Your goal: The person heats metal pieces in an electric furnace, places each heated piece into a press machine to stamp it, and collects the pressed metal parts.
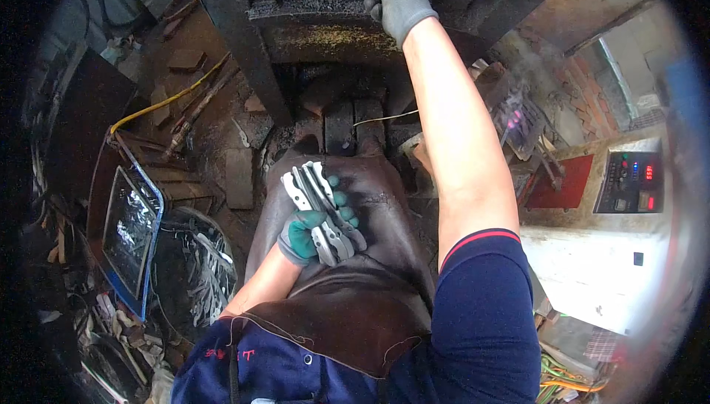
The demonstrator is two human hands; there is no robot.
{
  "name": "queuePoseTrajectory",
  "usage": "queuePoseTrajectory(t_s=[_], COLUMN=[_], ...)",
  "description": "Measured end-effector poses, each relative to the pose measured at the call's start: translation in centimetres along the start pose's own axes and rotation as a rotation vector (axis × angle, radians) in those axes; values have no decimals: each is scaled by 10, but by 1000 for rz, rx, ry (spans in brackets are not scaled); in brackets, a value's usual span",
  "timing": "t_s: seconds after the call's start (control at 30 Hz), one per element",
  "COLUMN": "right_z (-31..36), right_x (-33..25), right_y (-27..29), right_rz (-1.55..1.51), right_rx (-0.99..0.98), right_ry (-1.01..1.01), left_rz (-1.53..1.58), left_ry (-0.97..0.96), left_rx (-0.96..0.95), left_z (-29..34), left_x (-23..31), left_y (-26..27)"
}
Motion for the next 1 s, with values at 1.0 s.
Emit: queuePoseTrajectory(t_s=[1.0], right_z=[227], right_x=[130], right_y=[-28], right_rz=[1066], right_rx=[53], right_ry=[121], left_rz=[-232], left_ry=[131], left_rx=[51], left_z=[1], left_x=[-17], left_y=[1])
Point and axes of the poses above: each hand's wrist, its own z-axis away from the middle knuckle, its own y-axis out of the back of the hand, x = y × z, the point moved 9 cm from there along -z, towards the middle knuckle, and after that the axes turned 11 degrees about z, right-handed, at the moved point
